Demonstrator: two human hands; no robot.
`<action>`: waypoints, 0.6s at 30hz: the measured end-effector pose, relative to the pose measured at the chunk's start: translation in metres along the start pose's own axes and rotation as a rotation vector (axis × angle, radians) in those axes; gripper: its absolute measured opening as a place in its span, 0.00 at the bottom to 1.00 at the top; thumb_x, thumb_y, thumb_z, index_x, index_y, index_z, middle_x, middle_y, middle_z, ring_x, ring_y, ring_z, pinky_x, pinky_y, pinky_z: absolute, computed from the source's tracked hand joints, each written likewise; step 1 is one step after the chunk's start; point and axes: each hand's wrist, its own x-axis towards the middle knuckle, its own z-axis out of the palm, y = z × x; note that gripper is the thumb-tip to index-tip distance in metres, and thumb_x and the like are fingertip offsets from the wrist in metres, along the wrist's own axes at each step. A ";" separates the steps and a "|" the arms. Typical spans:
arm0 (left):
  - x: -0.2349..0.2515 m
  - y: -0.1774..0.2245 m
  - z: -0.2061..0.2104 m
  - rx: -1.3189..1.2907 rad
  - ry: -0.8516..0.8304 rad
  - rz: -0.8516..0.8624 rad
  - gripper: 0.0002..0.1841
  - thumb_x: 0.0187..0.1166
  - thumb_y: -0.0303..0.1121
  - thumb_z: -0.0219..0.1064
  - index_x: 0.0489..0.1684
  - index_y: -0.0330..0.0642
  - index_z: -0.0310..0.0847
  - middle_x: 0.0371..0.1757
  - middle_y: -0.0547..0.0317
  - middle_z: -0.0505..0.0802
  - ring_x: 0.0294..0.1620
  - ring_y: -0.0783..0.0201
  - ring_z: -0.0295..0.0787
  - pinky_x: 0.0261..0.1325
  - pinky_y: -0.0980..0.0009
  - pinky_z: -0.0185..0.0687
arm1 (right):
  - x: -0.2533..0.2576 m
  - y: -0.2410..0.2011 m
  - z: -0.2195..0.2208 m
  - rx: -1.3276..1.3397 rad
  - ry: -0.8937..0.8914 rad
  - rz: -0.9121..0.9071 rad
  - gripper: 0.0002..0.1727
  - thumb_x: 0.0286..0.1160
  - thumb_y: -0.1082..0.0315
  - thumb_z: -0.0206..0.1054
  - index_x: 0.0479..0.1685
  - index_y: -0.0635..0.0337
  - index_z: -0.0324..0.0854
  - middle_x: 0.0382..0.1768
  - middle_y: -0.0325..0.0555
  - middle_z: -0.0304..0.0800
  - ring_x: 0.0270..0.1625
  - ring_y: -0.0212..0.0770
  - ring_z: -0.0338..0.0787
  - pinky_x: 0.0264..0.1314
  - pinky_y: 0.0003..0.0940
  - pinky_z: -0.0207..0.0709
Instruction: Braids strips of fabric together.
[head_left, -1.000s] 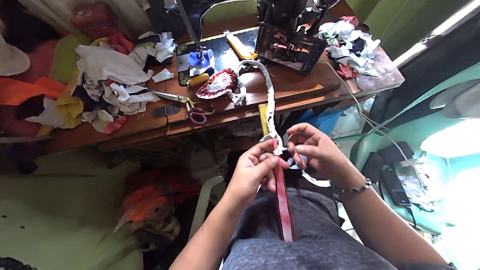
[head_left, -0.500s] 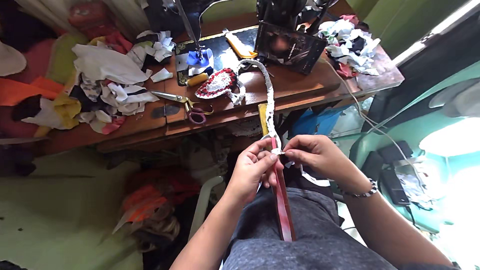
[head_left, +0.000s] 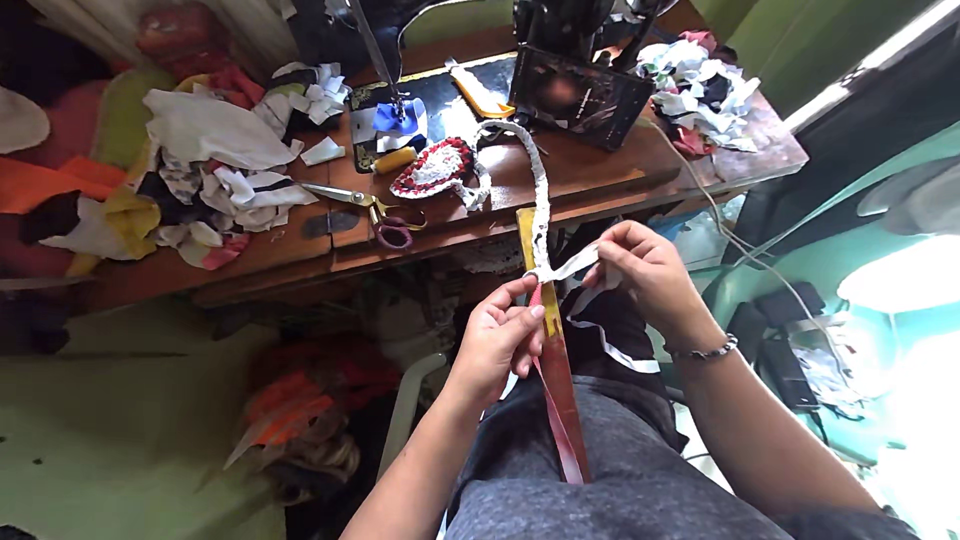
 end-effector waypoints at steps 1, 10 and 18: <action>0.001 0.000 0.001 0.005 -0.003 0.002 0.25 0.86 0.22 0.59 0.83 0.33 0.65 0.23 0.52 0.86 0.13 0.71 0.79 0.15 0.81 0.74 | -0.002 0.001 0.001 0.084 -0.057 0.031 0.08 0.87 0.67 0.56 0.47 0.56 0.81 0.40 0.47 0.92 0.29 0.38 0.91 0.32 0.33 0.90; 0.005 0.001 0.007 0.041 0.012 0.017 0.17 0.87 0.22 0.59 0.72 0.28 0.73 0.43 0.36 0.95 0.18 0.66 0.87 0.20 0.77 0.81 | -0.006 -0.007 0.021 -0.107 -0.168 0.040 0.19 0.71 0.63 0.77 0.61 0.52 0.85 0.24 0.41 0.83 0.19 0.31 0.77 0.19 0.23 0.71; 0.010 0.001 0.007 0.034 0.033 0.004 0.15 0.87 0.24 0.62 0.67 0.27 0.77 0.29 0.41 0.93 0.16 0.67 0.86 0.18 0.78 0.80 | -0.015 -0.013 0.026 -0.269 -0.163 -0.110 0.04 0.79 0.66 0.71 0.42 0.56 0.89 0.23 0.39 0.87 0.20 0.31 0.82 0.22 0.24 0.78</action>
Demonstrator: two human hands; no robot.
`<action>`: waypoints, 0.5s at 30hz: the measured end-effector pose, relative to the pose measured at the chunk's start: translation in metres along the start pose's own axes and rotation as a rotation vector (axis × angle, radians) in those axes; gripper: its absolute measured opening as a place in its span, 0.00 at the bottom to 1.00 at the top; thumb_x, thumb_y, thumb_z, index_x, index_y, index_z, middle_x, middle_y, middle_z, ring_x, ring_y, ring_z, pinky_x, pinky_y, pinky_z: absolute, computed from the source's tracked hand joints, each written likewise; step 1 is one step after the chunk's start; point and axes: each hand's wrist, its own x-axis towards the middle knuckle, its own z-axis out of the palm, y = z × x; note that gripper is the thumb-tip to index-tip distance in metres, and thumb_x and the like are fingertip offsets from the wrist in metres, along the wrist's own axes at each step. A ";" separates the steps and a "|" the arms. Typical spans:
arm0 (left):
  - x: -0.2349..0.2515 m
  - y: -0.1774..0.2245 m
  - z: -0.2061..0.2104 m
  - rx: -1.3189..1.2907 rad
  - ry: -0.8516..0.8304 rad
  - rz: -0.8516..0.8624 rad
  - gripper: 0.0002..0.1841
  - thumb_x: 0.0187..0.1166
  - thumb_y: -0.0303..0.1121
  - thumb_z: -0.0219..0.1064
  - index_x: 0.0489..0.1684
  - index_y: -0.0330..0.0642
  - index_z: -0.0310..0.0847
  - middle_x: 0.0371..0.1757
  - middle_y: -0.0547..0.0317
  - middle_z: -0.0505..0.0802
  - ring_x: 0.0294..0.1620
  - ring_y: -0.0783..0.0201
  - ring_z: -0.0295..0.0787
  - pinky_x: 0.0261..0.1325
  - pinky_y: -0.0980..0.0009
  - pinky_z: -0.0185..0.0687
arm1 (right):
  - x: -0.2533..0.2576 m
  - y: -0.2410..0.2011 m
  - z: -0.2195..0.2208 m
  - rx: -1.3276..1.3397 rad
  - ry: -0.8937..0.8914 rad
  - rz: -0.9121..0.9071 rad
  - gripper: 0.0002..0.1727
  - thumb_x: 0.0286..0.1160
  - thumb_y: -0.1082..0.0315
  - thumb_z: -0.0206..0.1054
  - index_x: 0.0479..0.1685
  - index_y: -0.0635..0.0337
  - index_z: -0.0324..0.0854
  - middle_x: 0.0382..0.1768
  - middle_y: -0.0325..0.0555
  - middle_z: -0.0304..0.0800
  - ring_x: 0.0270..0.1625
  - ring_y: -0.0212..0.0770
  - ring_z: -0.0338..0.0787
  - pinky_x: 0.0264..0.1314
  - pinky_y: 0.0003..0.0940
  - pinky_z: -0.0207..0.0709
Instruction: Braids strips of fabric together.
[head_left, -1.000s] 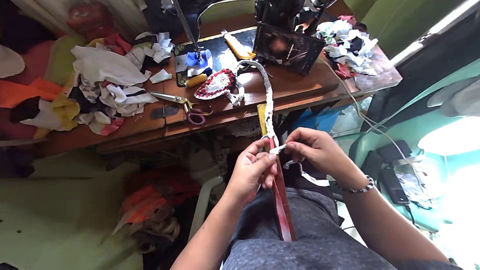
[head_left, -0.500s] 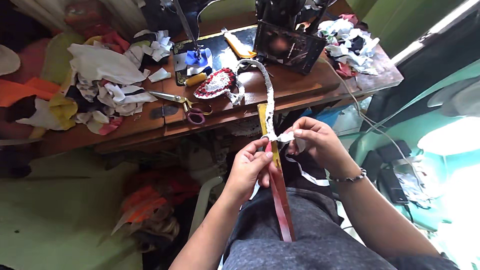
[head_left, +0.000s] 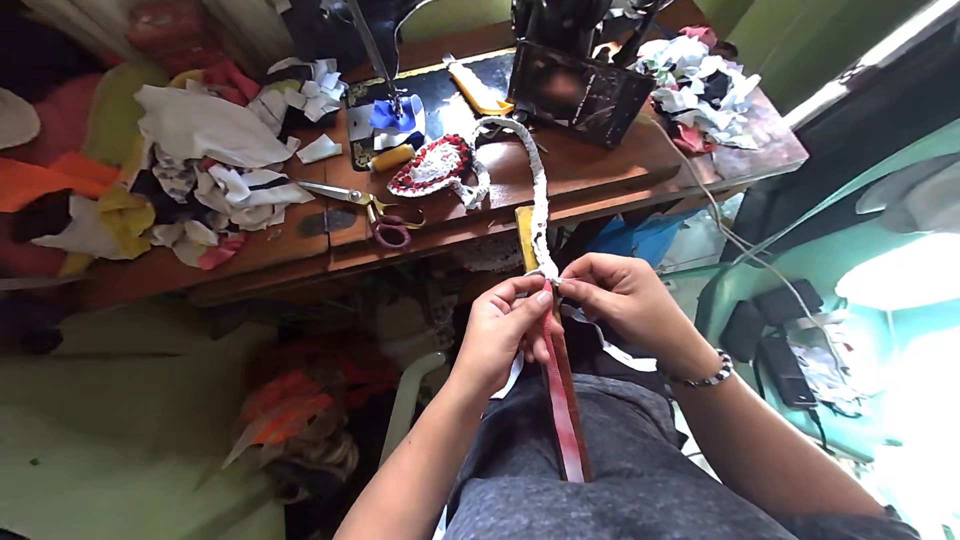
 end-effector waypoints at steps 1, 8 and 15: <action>0.001 0.001 0.000 0.011 -0.001 0.002 0.14 0.87 0.24 0.61 0.66 0.27 0.77 0.30 0.40 0.93 0.16 0.66 0.86 0.18 0.78 0.80 | -0.001 0.000 0.001 0.012 -0.012 -0.010 0.04 0.80 0.67 0.70 0.43 0.57 0.89 0.27 0.41 0.89 0.23 0.34 0.86 0.27 0.26 0.83; 0.004 0.004 -0.001 0.074 0.005 0.030 0.14 0.84 0.21 0.64 0.64 0.27 0.79 0.37 0.38 0.95 0.18 0.66 0.87 0.20 0.77 0.82 | -0.003 0.001 0.008 0.048 -0.002 -0.017 0.04 0.81 0.67 0.67 0.42 0.56 0.85 0.29 0.40 0.87 0.28 0.33 0.85 0.30 0.26 0.81; 0.005 0.003 -0.001 0.018 0.049 0.006 0.08 0.83 0.23 0.66 0.52 0.27 0.85 0.23 0.46 0.89 0.15 0.68 0.84 0.18 0.78 0.81 | -0.002 0.000 0.006 -0.024 0.077 -0.019 0.05 0.79 0.68 0.71 0.47 0.55 0.89 0.30 0.37 0.90 0.27 0.29 0.86 0.30 0.23 0.82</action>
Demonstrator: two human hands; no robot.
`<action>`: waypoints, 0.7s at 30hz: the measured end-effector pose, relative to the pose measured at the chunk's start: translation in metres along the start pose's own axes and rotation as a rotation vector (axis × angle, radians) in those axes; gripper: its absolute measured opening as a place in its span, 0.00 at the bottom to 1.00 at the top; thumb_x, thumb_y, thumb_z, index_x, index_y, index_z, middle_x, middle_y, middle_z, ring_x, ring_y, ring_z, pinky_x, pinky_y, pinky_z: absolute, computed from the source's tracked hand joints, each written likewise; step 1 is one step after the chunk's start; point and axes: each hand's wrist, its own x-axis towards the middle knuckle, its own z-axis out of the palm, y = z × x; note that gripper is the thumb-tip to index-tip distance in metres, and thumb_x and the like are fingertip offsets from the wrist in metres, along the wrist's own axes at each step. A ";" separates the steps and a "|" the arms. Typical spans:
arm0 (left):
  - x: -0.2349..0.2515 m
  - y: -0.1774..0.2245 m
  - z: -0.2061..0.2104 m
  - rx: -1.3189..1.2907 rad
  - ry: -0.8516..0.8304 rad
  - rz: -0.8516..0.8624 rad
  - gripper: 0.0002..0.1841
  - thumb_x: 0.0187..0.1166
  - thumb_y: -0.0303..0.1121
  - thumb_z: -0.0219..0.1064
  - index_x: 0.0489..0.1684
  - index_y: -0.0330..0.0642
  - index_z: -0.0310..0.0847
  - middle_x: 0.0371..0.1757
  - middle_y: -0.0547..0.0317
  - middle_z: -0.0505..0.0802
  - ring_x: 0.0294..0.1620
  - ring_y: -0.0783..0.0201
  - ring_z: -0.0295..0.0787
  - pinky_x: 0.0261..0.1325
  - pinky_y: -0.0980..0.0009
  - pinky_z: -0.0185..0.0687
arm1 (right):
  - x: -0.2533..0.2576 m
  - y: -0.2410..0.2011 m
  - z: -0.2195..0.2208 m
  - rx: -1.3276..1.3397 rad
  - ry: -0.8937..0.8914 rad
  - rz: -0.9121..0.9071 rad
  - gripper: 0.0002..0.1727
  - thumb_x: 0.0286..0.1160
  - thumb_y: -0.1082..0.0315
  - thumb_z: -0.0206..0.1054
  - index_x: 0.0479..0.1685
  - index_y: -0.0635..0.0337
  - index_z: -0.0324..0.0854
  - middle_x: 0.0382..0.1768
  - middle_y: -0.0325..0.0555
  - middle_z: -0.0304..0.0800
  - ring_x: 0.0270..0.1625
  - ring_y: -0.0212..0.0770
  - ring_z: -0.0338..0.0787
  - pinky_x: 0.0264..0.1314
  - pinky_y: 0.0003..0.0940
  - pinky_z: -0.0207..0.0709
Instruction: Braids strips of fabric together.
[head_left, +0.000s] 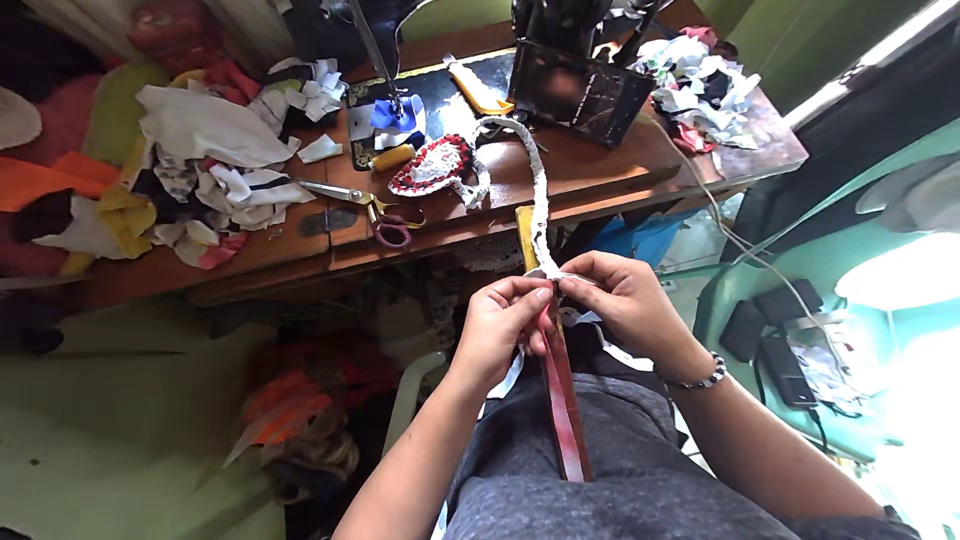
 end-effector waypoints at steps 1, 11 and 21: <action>0.000 0.000 0.000 0.006 0.000 0.003 0.07 0.84 0.23 0.65 0.50 0.27 0.85 0.23 0.47 0.89 0.15 0.68 0.84 0.18 0.78 0.81 | 0.001 0.001 -0.001 -0.009 0.002 -0.013 0.05 0.78 0.69 0.71 0.48 0.56 0.90 0.31 0.37 0.91 0.28 0.29 0.87 0.31 0.23 0.83; 0.000 -0.001 -0.001 0.022 0.023 0.012 0.05 0.84 0.21 0.64 0.47 0.25 0.82 0.21 0.48 0.88 0.14 0.68 0.84 0.18 0.77 0.82 | 0.012 0.018 -0.007 -0.098 0.111 -0.095 0.05 0.79 0.73 0.70 0.45 0.57 0.90 0.34 0.35 0.93 0.29 0.26 0.87 0.33 0.21 0.84; -0.001 -0.004 0.001 0.102 0.038 0.063 0.05 0.82 0.21 0.66 0.44 0.25 0.83 0.21 0.46 0.89 0.15 0.66 0.86 0.18 0.74 0.84 | 0.004 0.011 0.002 0.047 0.077 0.027 0.04 0.76 0.68 0.70 0.40 0.54 0.90 0.26 0.37 0.88 0.24 0.31 0.82 0.25 0.25 0.76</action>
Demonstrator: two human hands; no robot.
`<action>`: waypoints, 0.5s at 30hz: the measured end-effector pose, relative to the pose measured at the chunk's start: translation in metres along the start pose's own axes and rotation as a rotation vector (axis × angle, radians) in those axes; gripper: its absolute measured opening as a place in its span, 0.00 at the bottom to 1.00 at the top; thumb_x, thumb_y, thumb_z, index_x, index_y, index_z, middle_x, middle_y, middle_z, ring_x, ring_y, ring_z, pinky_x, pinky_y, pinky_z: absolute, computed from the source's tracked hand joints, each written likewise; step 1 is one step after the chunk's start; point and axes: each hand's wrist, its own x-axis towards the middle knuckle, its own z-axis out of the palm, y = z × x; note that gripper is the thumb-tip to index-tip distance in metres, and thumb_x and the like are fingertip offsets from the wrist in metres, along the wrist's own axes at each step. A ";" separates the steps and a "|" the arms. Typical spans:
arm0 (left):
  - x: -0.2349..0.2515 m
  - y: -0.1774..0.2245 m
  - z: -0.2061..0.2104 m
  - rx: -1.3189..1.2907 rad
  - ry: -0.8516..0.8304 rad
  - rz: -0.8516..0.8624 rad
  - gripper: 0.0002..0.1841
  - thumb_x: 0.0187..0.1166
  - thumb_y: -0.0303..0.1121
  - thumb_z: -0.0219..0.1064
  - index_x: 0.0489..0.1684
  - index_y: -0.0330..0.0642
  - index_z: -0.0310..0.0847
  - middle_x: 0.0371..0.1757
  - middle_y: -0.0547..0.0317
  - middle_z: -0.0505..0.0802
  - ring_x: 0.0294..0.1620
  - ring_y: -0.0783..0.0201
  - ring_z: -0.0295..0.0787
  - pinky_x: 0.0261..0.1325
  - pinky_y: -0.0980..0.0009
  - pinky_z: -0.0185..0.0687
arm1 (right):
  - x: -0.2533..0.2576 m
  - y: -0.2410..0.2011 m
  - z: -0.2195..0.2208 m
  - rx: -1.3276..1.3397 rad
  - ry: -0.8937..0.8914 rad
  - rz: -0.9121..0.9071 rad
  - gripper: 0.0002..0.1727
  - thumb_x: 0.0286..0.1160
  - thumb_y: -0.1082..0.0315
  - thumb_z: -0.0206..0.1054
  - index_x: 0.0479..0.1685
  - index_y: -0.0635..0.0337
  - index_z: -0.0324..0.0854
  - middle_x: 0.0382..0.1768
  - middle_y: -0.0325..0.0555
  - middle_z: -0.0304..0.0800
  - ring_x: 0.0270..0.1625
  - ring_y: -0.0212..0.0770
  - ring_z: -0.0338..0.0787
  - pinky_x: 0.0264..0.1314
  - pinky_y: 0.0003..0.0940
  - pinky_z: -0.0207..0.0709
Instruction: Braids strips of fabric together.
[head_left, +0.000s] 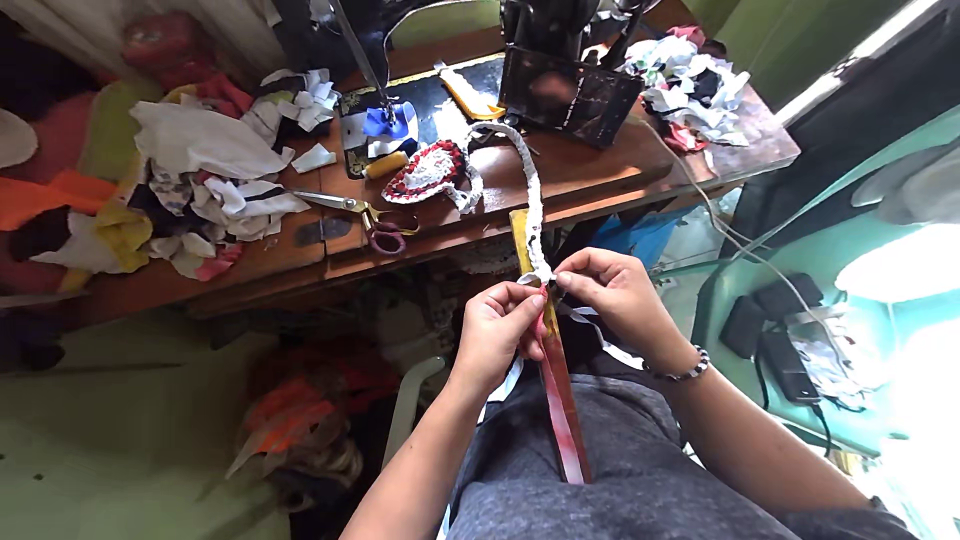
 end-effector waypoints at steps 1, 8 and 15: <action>0.000 0.000 0.000 0.000 0.001 0.001 0.05 0.82 0.22 0.66 0.44 0.25 0.83 0.21 0.46 0.89 0.15 0.66 0.86 0.18 0.74 0.84 | -0.001 -0.001 0.001 0.002 -0.010 -0.008 0.04 0.76 0.69 0.71 0.42 0.55 0.91 0.29 0.38 0.90 0.26 0.31 0.85 0.28 0.25 0.80; 0.001 -0.001 -0.002 -0.002 -0.006 0.005 0.06 0.83 0.22 0.66 0.45 0.25 0.83 0.22 0.46 0.90 0.15 0.65 0.86 0.19 0.74 0.85 | -0.015 -0.006 0.008 -0.090 -0.028 -0.074 0.04 0.79 0.66 0.70 0.42 0.54 0.89 0.26 0.34 0.88 0.23 0.27 0.81 0.25 0.22 0.76; 0.001 0.000 -0.003 0.000 -0.013 -0.016 0.05 0.83 0.21 0.64 0.45 0.25 0.82 0.21 0.46 0.89 0.15 0.65 0.86 0.19 0.74 0.85 | 0.000 0.009 0.005 -0.373 0.087 -0.210 0.05 0.75 0.66 0.67 0.39 0.53 0.88 0.23 0.29 0.82 0.20 0.24 0.74 0.21 0.23 0.70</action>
